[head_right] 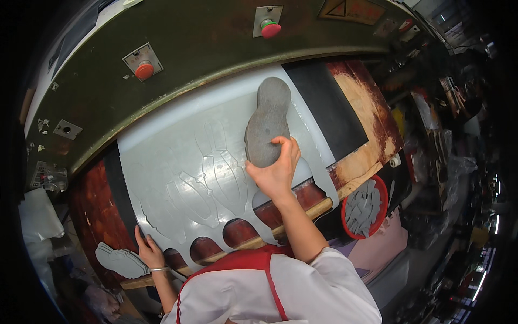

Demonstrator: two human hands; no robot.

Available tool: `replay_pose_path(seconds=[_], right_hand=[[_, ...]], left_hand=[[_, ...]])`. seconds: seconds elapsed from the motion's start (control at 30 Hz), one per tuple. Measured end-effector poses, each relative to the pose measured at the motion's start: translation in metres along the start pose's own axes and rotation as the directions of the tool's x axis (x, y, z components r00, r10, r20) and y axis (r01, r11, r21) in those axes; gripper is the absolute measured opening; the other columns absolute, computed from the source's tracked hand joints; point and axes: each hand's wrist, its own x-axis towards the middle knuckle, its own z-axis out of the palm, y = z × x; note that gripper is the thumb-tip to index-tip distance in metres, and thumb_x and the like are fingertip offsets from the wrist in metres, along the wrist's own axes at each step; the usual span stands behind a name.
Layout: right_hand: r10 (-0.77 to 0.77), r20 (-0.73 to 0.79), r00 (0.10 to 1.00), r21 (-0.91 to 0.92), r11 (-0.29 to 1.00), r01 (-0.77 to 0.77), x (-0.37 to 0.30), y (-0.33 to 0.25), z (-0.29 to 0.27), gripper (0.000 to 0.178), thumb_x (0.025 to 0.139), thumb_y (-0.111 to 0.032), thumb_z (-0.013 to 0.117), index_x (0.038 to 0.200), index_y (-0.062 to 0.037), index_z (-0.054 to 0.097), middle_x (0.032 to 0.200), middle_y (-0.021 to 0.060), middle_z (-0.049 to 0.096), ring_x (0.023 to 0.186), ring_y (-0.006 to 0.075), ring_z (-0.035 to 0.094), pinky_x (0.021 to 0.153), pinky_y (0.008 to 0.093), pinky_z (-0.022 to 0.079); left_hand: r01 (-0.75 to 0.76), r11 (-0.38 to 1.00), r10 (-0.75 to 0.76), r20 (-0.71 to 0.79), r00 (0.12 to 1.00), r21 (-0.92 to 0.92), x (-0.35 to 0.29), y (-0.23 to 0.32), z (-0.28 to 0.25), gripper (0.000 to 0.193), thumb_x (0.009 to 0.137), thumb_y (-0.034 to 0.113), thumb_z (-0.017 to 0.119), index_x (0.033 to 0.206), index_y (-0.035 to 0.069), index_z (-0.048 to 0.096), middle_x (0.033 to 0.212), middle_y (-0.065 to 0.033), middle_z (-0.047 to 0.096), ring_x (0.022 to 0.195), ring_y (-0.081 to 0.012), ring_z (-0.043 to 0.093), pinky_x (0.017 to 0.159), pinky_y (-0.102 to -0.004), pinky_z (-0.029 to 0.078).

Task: The person places a shoe-shaped template on a sheet of gray material, presses it into a hydraulic press, and removes the cut piece. They repeat this cycle multiple times, stacking the cut pieces and discarding the leftover material. The person also briefly walks to collect more sheets and returns to continue cutting.

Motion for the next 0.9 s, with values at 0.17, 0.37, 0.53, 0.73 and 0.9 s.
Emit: replay_pose_path(seconds=[0.17, 0.37, 0.53, 0.73, 0.9], right_hand=[[0.033, -0.059, 0.998, -0.235, 0.971, -0.046, 0.003, 0.015, 0.039, 0.066, 0.056, -0.014, 0.081, 0.111, -0.008, 0.044, 0.127, 0.022, 0.039, 0.123, 0.0386, 0.033, 0.104, 0.0437, 0.031], [-0.143, -0.04, 0.989, -0.016, 0.99, 0.143, -0.003, 0.044, 0.025, 0.087, 0.064, -0.018, 0.08, 0.137, -0.0033, 0.034, 0.134, 0.0289, 0.034, 0.125, 0.0433, 0.035, 0.105, 0.05, 0.032], [-0.051, 0.105, 0.993, 0.64, 0.768, -0.028, 0.014, 0.071, 0.008, 0.073, 0.085, -0.016, 0.063, 0.145, -0.0011, 0.023, 0.139, 0.0234, 0.038, 0.133, 0.0304, 0.036, 0.112, 0.0428, 0.028], [-0.043, 0.067, 0.997, 0.6, 0.8, -0.006, 0.068, 0.048, 0.027, 0.065, 0.092, -0.018, 0.054, 0.145, 0.0002, 0.022, 0.141, 0.0264, 0.034, 0.134, 0.0328, 0.035, 0.108, 0.0439, 0.033], [-0.417, -0.353, 0.838, -0.042, 0.901, 0.431, 0.179, -0.02, 0.016, 0.083, 0.094, -0.041, 0.05, 0.143, 0.0129, 0.009, 0.145, 0.0385, 0.016, 0.136, 0.0498, 0.015, 0.112, 0.0521, 0.012]], left_hand=[[-0.013, 0.999, 0.014, 0.03, 0.999, -0.039, 0.008, 0.007, -0.005, 0.051, 0.092, 0.006, 0.054, 0.141, 0.007, 0.039, 0.068, -0.0106, 0.053, 0.057, -0.0265, 0.049, 0.057, -0.0374, 0.043], [0.111, 0.975, -0.102, 0.055, 0.993, -0.19, -0.029, -0.006, -0.015, 0.052, 0.094, 0.009, 0.054, 0.143, 0.008, 0.036, 0.08, -0.0117, 0.059, 0.067, -0.0247, 0.056, 0.064, -0.0349, 0.045], [0.383, 0.871, -0.348, 0.162, 0.923, -0.308, -0.051, -0.019, 0.002, 0.032, 0.099, 0.021, 0.047, 0.122, -0.001, 0.048, 0.084, -0.0128, 0.061, 0.07, -0.0227, 0.056, 0.067, -0.0335, 0.046], [0.116, 0.971, -0.161, -0.216, 0.963, -0.207, 0.001, -0.02, 0.034, 0.035, 0.1, 0.027, 0.048, 0.117, -0.002, 0.054, 0.091, -0.0135, 0.061, 0.076, -0.0214, 0.055, 0.071, -0.0312, 0.046], [-0.006, 0.975, -0.057, -0.276, 0.959, -0.222, 0.051, -0.009, 0.04, 0.037, 0.1, 0.027, 0.048, 0.121, -0.001, 0.054, 0.103, -0.0179, 0.064, 0.087, -0.0267, 0.061, 0.078, -0.034, 0.047]])
